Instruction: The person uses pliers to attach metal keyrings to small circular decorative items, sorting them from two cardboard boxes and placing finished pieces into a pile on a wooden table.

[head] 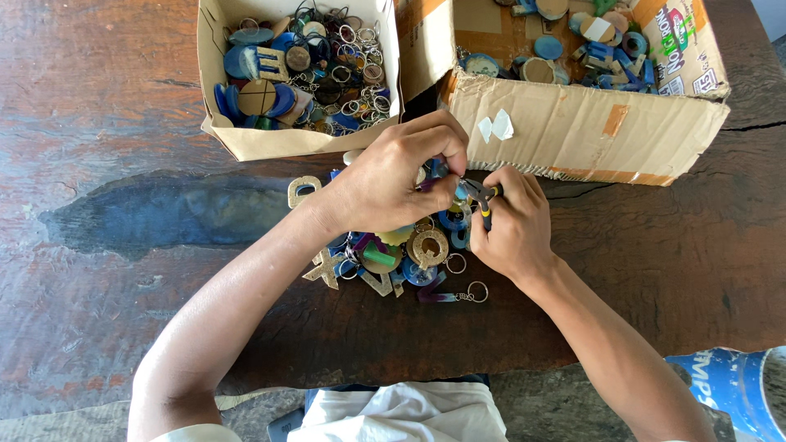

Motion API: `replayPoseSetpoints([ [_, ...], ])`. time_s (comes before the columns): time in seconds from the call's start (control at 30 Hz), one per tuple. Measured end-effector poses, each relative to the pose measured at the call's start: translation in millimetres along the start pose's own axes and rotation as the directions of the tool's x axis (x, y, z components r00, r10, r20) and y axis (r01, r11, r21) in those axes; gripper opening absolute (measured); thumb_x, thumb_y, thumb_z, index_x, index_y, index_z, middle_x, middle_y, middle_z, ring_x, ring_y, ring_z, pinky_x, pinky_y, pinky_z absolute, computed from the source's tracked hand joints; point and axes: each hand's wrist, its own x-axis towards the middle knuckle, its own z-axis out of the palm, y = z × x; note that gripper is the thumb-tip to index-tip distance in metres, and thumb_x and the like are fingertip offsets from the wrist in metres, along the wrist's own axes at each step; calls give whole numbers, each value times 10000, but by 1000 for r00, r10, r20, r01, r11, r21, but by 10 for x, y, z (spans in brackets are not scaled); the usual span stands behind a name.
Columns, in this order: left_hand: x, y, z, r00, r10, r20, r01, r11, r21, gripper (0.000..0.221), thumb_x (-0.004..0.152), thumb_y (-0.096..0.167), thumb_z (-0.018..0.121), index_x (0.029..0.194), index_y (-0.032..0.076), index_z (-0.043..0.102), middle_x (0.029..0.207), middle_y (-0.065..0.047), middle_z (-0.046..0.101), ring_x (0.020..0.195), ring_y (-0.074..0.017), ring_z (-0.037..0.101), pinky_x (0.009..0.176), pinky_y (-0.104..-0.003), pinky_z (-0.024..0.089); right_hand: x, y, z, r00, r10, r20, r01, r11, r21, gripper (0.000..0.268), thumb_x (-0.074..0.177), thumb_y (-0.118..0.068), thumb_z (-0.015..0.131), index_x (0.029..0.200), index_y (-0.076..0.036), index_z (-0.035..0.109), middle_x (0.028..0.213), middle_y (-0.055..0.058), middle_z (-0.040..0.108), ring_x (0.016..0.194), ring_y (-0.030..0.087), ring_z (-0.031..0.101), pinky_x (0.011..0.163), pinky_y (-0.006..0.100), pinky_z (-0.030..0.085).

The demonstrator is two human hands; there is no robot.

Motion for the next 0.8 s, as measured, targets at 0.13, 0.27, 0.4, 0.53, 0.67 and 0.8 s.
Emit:
replayPoseSetpoints([
  [0.13,-12,-18,25,999,33,28,-35,994,103,132,830,-89,585,931,-13,545,983,-147,561,888,-292,583,773,-406,514,37,-9,-39,998,6,58,-6,1000,-12,71,803,46,585,751,47,537,960,130,515,834,271,548,820,418,482],
  [0.27,-36,-29,55,997,67,36,-73,973,219,159,884,-61,577,1006,28,526,1056,-141,550,914,-305,597,795,-417,460,92,-58,-110,991,45,123,-44,999,-10,178,754,-2,648,896,103,661,1229,144,521,1126,285,573,990,451,474],
  [0.4,-41,-31,70,997,65,35,-72,964,258,122,935,-35,601,1034,22,558,1082,-151,562,958,-314,615,814,-417,474,159,-67,-182,993,19,113,-17,1000,-21,160,720,19,637,865,83,618,1313,142,482,1085,277,579,979,472,452],
  [0.53,-36,-20,93,997,79,20,-82,957,278,95,963,-25,594,1045,21,576,1085,-159,573,972,-323,623,822,-420,479,165,-73,-205,995,11,99,-10,1000,-9,232,724,42,610,944,105,650,1305,152,500,1204,317,566,980,474,457],
  [0.67,-43,-16,101,998,64,20,-67,963,262,79,982,-5,589,1055,19,569,1097,-154,584,981,-321,623,832,-424,479,147,-68,-191,993,25,112,-21,999,-36,186,709,32,605,884,88,630,1302,146,507,1163,315,573,927,468,448],
  [0.8,-53,-22,110,998,63,11,-63,956,287,63,998,0,581,1055,26,578,1090,-153,588,960,-321,624,827,-425,469,125,-64,-164,990,48,131,-43,998,-40,185,717,21,603,876,104,648,1289,146,510,1135,300,586,867,455,441],
])
